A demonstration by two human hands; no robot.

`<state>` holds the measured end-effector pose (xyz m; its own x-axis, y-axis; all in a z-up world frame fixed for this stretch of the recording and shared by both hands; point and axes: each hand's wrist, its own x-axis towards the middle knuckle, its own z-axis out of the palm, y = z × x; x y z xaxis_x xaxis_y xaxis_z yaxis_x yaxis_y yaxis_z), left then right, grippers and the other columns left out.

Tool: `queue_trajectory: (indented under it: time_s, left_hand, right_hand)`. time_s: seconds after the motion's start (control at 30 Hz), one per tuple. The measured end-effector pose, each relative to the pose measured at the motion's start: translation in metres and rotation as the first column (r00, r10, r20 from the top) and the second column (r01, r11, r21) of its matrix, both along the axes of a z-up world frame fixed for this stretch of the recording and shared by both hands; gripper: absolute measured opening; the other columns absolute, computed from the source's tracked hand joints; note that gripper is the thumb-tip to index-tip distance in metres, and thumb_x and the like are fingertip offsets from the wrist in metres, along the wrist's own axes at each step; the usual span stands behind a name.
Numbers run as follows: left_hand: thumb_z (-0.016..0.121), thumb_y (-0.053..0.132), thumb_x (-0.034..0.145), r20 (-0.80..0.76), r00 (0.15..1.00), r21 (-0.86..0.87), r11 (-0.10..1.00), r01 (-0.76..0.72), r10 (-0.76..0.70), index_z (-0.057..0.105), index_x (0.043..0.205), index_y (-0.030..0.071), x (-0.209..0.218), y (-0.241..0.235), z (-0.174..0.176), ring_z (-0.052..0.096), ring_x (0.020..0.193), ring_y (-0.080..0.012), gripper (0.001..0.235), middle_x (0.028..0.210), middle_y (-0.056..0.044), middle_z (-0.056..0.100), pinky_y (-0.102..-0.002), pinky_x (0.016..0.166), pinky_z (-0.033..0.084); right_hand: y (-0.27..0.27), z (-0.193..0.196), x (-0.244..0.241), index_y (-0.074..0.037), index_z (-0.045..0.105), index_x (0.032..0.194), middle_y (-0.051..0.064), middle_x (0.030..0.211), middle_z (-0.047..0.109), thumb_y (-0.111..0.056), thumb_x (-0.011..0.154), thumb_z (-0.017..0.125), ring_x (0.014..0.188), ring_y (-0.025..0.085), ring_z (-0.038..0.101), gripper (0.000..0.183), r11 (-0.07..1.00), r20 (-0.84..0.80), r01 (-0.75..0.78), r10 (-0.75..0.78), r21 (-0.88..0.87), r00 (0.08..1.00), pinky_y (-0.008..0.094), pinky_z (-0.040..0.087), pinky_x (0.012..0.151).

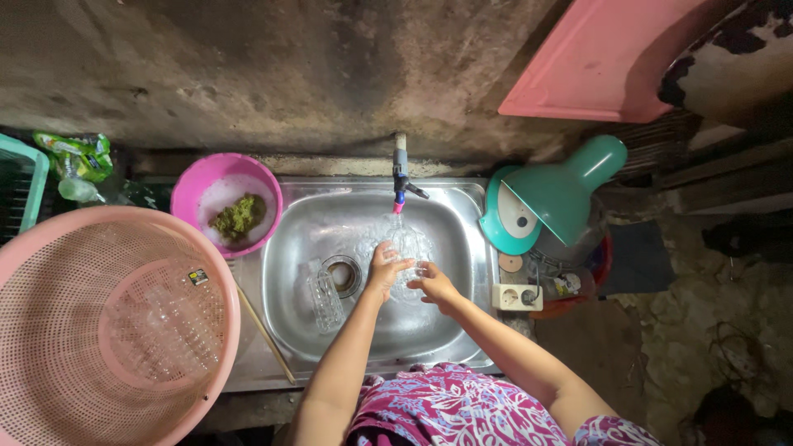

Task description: The person washes clear plastic bottles under running tap water in a stainless steel sink, rinsing each bottle and placing it into a pink colander. The person then moves to a table, opens a plastic bag, and retrieves additional bottles to wash.

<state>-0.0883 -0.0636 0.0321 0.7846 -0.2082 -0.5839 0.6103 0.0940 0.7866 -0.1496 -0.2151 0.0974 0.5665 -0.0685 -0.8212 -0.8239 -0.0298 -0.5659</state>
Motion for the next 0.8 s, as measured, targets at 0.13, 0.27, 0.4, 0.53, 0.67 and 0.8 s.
queue_trajectory:
  time_s: [0.13,0.27,0.4,0.53,0.67,0.8]
  left_hand:
    - [0.087,0.006,0.066,0.032,0.999,-0.014,1.0,-0.022,0.022,0.037,0.151,0.01,0.006,-0.002,0.005,0.053,0.132,-0.0299,0.099,0.145,-0.02,0.05,-0.041,0.106,0.05]
    - [0.086,0.006,0.066,0.039,0.999,-0.009,1.0,-0.021,0.021,0.037,0.152,0.01,0.01,0.0,0.01,0.052,0.132,-0.0311,0.099,0.146,-0.02,0.05,-0.042,0.105,0.049]
    - [0.086,0.006,0.065,0.044,0.999,0.005,1.0,-0.018,0.018,0.038,0.152,0.011,0.01,0.001,0.009,0.052,0.133,-0.0313,0.1,0.145,-0.02,0.05,-0.042,0.106,0.047]
    - [0.087,0.005,0.065,0.053,0.998,-0.001,1.0,-0.027,0.027,0.037,0.153,0.01,0.011,0.002,0.007,0.053,0.132,-0.0312,0.101,0.144,-0.02,0.051,-0.042,0.107,0.047]
    - [0.087,0.006,0.064,0.051,0.998,0.006,1.0,-0.031,0.031,0.038,0.152,0.01,0.012,0.001,0.008,0.054,0.13,-0.0308,0.101,0.142,-0.02,0.053,-0.042,0.105,0.049]
    - [0.087,0.008,0.065,0.02,1.0,0.028,1.0,-0.003,0.002,0.035,0.153,0.011,0.014,0.001,0.009,0.056,0.127,-0.0313,0.103,0.142,-0.019,0.053,-0.041,0.102,0.049]
  right_hand:
    - [0.001,0.003,0.008,-0.015,0.039,0.153,0.008,0.155,0.049,-0.015,0.078,0.078,0.132,0.025,0.057,0.084,1.0,0.032,-0.012,0.012,-0.015,0.999,0.045,0.051,0.102]
    - [0.001,0.003,0.013,-0.013,0.041,0.151,0.008,0.154,0.049,-0.015,0.077,0.08,0.133,0.025,0.055,0.083,0.999,0.057,-0.026,0.028,-0.023,0.998,0.041,0.05,0.102]
    - [0.002,0.001,0.012,-0.013,0.04,0.151,0.009,0.153,0.05,-0.014,0.076,0.08,0.133,0.025,0.055,0.084,1.0,0.068,-0.022,0.023,-0.013,0.997,0.041,0.051,0.102]
    - [0.002,0.0,0.012,-0.013,0.041,0.15,0.009,0.153,0.052,-0.015,0.077,0.08,0.132,0.025,0.056,0.083,0.999,0.067,-0.048,0.049,-0.024,0.997,0.041,0.051,0.101]
    - [0.001,0.0,0.015,-0.013,0.042,0.15,0.008,0.151,0.053,-0.015,0.077,0.08,0.13,0.025,0.057,0.083,0.997,0.061,-0.065,0.067,-0.032,0.996,0.041,0.051,0.101]
    - [0.001,0.001,0.014,-0.014,0.042,0.15,0.008,0.149,0.054,-0.017,0.076,0.082,0.131,0.024,0.057,0.083,0.997,0.07,-0.062,0.064,-0.039,0.995,0.041,0.051,0.101]
